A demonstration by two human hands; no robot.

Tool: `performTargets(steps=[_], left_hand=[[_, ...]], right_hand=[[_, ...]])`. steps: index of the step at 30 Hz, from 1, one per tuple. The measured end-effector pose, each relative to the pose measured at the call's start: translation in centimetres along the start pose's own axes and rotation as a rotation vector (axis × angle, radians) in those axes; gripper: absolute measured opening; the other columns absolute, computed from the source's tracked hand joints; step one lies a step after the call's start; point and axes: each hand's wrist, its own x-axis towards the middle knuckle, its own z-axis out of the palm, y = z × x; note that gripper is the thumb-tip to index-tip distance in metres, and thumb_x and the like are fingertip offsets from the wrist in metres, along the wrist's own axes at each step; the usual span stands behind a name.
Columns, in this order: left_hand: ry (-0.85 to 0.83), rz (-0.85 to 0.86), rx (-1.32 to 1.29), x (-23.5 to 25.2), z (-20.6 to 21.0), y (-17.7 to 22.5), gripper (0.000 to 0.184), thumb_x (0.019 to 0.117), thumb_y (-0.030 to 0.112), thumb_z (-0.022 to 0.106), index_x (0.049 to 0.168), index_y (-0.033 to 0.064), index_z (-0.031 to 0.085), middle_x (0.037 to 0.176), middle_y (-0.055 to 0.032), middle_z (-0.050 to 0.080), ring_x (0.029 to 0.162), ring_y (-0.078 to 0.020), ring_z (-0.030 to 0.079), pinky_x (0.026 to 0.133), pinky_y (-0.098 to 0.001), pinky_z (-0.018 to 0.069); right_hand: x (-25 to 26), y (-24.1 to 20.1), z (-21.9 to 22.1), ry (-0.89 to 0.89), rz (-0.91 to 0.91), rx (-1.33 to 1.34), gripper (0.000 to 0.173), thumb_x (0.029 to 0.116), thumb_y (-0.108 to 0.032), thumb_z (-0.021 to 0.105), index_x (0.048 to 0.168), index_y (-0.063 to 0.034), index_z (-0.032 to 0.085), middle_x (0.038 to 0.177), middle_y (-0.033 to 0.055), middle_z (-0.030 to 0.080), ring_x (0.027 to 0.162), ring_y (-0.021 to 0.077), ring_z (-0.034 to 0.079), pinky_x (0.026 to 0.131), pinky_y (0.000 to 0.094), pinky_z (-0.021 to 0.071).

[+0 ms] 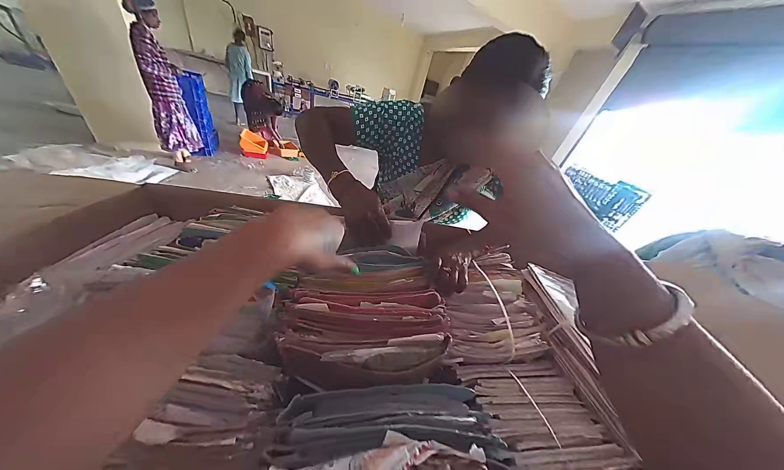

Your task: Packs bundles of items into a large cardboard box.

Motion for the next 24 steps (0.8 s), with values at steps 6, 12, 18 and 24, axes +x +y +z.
performTargets(steps=[6,12,18,24], left_hand=[[-0.034,0.348,-0.050,-15.9,5.4,5.3,0.089,0.0923,0.071,0.055,0.142,-0.0031,0.054,0.118,-0.0288,0.067,0.111,-0.0489,0.064,0.092,-0.0690,0.0475],[-0.159,0.159,-0.045,-23.7,10.1,12.8,0.124,0.0715,0.059,0.086,0.163,0.0070,0.020,0.159,-0.0312,0.032,0.148,-0.0500,0.031,0.116,-0.0741,0.0186],[0.225,-0.012,-0.107,-23.9,15.7,15.1,0.127,0.0604,0.037,0.096,0.163,0.0154,0.025,0.159,-0.0337,0.030,0.148,-0.0548,0.026,0.114,-0.0765,0.0177],[0.763,-0.021,-0.028,-22.4,20.4,16.0,0.125,0.0373,0.031,0.101,0.149,0.0112,0.050,0.142,-0.0371,0.050,0.130,-0.0612,0.048,0.103,-0.0791,0.0329]], right_hand=[[-11.8,-1.2,-2.9,-0.247,-0.152,-0.071,0.054,0.0933,-0.040,0.073,0.138,-0.0116,0.062,0.140,0.0144,0.060,0.130,0.0369,0.057,0.098,0.0630,0.0481],[-21.9,-3.0,-4.0,-0.643,-0.177,0.043,0.061,0.0959,-0.043,0.069,0.147,-0.0118,0.054,0.148,0.0166,0.055,0.139,0.0392,0.049,0.107,0.0634,0.0408],[-26.9,-4.6,-0.4,-0.903,0.032,-0.016,0.109,0.0799,-0.039,0.087,0.164,-0.0171,0.021,0.155,0.0210,0.043,0.138,0.0441,0.048,0.104,0.0650,0.0427],[-29.1,-5.6,1.8,-0.669,0.133,-0.039,0.100,0.0761,-0.036,0.087,0.159,-0.0176,0.034,0.148,0.0220,0.050,0.136,0.0433,0.048,0.105,0.0634,0.0391]])
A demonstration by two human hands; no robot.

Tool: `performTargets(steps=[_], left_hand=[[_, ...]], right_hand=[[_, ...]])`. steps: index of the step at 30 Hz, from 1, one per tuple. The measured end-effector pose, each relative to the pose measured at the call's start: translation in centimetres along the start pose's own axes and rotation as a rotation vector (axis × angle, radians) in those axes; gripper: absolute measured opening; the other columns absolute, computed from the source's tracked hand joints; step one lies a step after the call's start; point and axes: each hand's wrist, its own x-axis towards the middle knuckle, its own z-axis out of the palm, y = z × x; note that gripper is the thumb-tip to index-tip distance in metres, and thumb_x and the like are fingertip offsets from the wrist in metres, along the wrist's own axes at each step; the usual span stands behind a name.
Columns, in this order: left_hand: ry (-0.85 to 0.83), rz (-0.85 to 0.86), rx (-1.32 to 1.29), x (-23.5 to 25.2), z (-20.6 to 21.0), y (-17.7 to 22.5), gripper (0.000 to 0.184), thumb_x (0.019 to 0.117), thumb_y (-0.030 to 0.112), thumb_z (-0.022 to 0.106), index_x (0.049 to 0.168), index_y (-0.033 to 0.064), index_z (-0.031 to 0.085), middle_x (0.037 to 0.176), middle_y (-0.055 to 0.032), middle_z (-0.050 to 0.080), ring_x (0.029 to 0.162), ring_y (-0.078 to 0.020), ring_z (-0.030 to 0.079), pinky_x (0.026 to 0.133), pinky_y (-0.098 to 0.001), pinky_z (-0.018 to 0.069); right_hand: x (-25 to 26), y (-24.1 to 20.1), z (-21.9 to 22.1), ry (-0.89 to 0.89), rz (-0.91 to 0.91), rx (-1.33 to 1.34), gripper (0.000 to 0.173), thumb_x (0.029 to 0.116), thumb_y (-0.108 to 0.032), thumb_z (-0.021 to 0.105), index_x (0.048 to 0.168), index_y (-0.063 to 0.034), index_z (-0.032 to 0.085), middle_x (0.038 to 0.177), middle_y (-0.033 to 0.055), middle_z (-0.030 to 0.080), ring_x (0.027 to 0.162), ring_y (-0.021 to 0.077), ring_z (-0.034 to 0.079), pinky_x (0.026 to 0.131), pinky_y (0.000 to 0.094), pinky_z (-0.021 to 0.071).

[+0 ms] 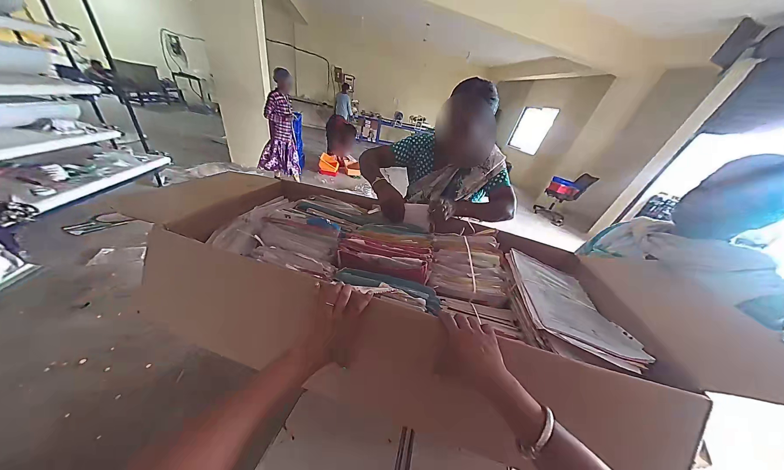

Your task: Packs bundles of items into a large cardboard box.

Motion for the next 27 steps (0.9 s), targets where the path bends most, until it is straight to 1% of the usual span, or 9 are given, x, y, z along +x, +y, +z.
performTargets(steps=[4,8,13,17,21,23,25,26,27], left_hand=[[0.034,-0.034,0.057,-0.3,0.8,0.3,0.123,0.0376,0.032,0.102,0.149,0.0150,0.052,0.142,-0.0353,0.052,0.131,-0.0589,0.049,0.102,-0.0794,0.0334],[-0.129,-0.134,-0.023,-0.1,0.1,0.9,0.124,0.0457,0.034,0.101,0.155,0.0179,0.044,0.154,-0.0336,0.040,0.143,-0.0566,0.036,0.107,-0.0814,0.0226],[0.002,-0.059,-0.004,-0.7,1.2,-0.1,0.125,0.0374,0.041,0.102,0.150,0.0179,0.052,0.147,-0.0312,0.050,0.137,-0.0532,0.047,0.103,-0.0808,0.0293],[0.223,0.039,0.002,-0.8,2.8,-1.2,0.133,0.0214,0.044,0.100,0.144,0.0187,0.055,0.137,-0.0259,0.059,0.127,-0.0488,0.057,0.095,-0.0808,0.0358],[0.340,0.074,0.026,-1.2,3.8,-2.0,0.135,0.0183,0.060,0.093,0.143,0.0243,0.055,0.138,-0.0192,0.060,0.129,-0.0394,0.057,0.098,-0.0718,0.0389],[0.368,0.082,-0.019,-1.1,3.9,-2.3,0.132,0.0213,0.065,0.090,0.143,0.0268,0.055,0.140,-0.0160,0.060,0.132,-0.0355,0.056,0.099,-0.0678,0.0411],[0.359,0.096,-0.068,-1.2,4.0,-2.8,0.125,0.0289,0.070,0.086,0.143,0.0283,0.055,0.141,-0.0139,0.059,0.133,-0.0324,0.055,0.101,-0.0654,0.0396],[0.345,0.113,-0.089,-1.4,4.2,-3.2,0.123,0.0324,0.072,0.084,0.143,0.0281,0.055,0.141,-0.0134,0.060,0.133,-0.0319,0.056,0.101,-0.0655,0.0395],[0.320,0.121,-0.111,-1.4,4.2,-3.5,0.123,0.0339,0.072,0.085,0.145,0.0293,0.053,0.144,-0.0114,0.059,0.134,-0.0299,0.054,0.101,-0.0640,0.0392]], right_hand=[[-0.1,-0.2,1.0,0.095,0.011,0.034,0.097,0.0741,-0.031,0.089,0.157,-0.0178,0.039,0.143,0.0216,0.054,0.133,0.0429,0.049,0.105,0.0628,0.0378],[0.1,0.1,1.9,0.170,0.007,0.035,0.096,0.0720,-0.032,0.090,0.155,-0.0166,0.044,0.137,0.0209,0.058,0.129,0.0422,0.052,0.103,0.0613,0.0390],[0.1,-0.5,1.5,0.090,0.048,0.023,0.093,0.0732,-0.033,0.089,0.153,-0.0131,0.045,0.138,0.0212,0.057,0.130,0.0417,0.052,0.102,0.0618,0.0398],[1.4,0.8,-4.7,-0.105,-0.162,0.055,0.058,0.0934,-0.036,0.074,0.140,-0.0057,0.057,0.128,0.0258,0.064,0.119,0.0459,0.061,0.095,0.0675,0.0476],[5.3,0.5,-16.8,0.520,-0.099,0.386,0.019,0.0997,-0.008,0.061,0.114,-0.0009,0.072,0.109,0.0224,0.072,0.103,0.0413,0.067,0.089,0.0684,0.0480],[10.0,-1.4,-19.9,0.489,-0.023,0.427,0.028,0.1057,-0.020,0.054,0.114,0.0021,0.069,0.108,0.0220,0.071,0.102,0.0368,0.067,0.091,0.0636,0.0483],[17.1,-1.7,-18.6,0.313,-0.233,0.232,0.032,0.1083,-0.021,0.049,0.111,0.0031,0.070,0.097,0.0177,0.070,0.089,0.0262,0.066,0.085,0.0492,0.0527],[20.8,-0.5,-16.7,0.412,-0.467,0.099,0.035,0.1080,-0.024,0.049,0.104,0.0016,0.072,0.089,0.0143,0.071,0.082,0.0230,0.068,0.077,0.0456,0.0548],[25.1,0.7,-15.0,0.708,-0.726,0.024,0.036,0.1035,-0.028,0.052,0.091,-0.0033,0.075,0.075,0.0079,0.070,0.068,0.0165,0.067,0.061,0.0367,0.0559]])
